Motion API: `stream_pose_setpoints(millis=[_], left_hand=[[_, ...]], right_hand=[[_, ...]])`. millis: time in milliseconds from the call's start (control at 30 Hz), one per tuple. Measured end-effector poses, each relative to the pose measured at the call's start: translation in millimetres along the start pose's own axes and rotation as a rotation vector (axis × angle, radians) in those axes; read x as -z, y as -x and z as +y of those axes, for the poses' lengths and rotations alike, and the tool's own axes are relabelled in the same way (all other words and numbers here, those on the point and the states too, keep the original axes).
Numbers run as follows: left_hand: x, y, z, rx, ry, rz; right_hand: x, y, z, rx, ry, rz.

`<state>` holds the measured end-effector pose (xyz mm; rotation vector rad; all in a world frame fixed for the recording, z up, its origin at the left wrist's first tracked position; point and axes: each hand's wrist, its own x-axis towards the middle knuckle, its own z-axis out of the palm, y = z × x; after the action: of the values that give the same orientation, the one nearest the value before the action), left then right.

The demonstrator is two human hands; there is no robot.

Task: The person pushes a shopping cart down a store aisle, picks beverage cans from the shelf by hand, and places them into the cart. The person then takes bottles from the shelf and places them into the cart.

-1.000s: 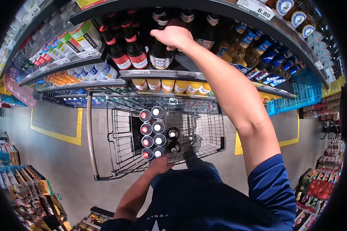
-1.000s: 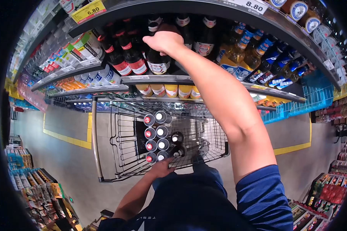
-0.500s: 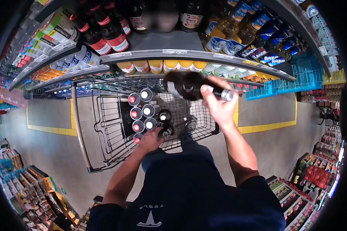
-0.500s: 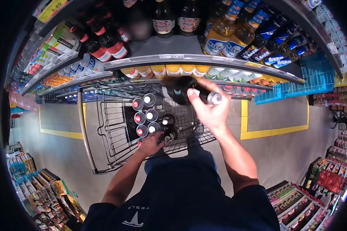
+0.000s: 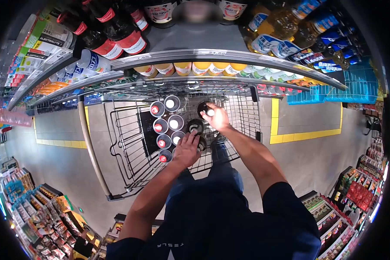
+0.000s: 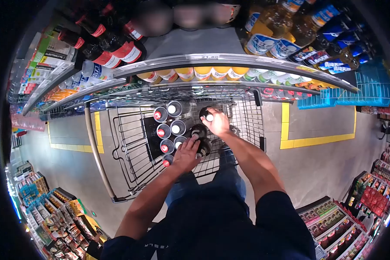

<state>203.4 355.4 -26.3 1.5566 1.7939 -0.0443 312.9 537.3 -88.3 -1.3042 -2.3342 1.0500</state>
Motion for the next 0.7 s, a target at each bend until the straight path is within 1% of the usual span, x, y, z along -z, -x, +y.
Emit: stream_pose_setpoints(millis=[33, 133, 233, 300, 333, 433, 467, 533, 567, 600, 633, 667, 700], left_hand=[[2, 1, 0, -0.005, -0.006, -0.019], [13, 0, -1, -0.017, -0.020, -0.074], [19, -3, -4, -0.050, -0.029, -0.081], [28, -6, -5, -0.063, -0.027, -0.109], [30, -6, -5, -0.072, -0.020, -0.088], [29, -7, -7, -0.110, -0.018, -0.013], [29, -8, -7, -0.105, -0.015, -0.029], [33, -11, -6, -0.093, -0.013, -0.054], [35, -13, -6, -0.098, -0.050, -0.104], [34, -13, -6, -0.104, -0.066, -0.098], [33, -11, -6, -0.112, -0.081, -0.090], [32, -11, -5, -0.121, -0.095, -0.080], [34, -10, -4, -0.119, -0.107, -0.104]], right_hand=[[-11, -4, 1, -0.053, 0.016, -0.061], [-37, -12, 2, -0.033, 0.057, -0.103], [-54, -16, 1, -0.029, 0.088, -0.100], [-64, -20, 1, 0.044, 0.071, -0.047], [-67, -21, 1, 0.080, 0.064, -0.021], [-75, -23, -6, 0.022, 0.059, -0.031], [-77, -23, -10, -0.002, 0.062, -0.026], [-86, -23, -8, 0.057, 0.054, 0.010], [-89, -23, -7, 0.034, 0.028, -0.009], [-89, -22, -8, 0.012, 0.004, -0.026], [-86, -23, -15, 0.025, 0.051, -0.034], [-82, -23, -22, -0.021, 0.117, -0.135], [-80, -24, -26, -0.064, 0.110, -0.184]])
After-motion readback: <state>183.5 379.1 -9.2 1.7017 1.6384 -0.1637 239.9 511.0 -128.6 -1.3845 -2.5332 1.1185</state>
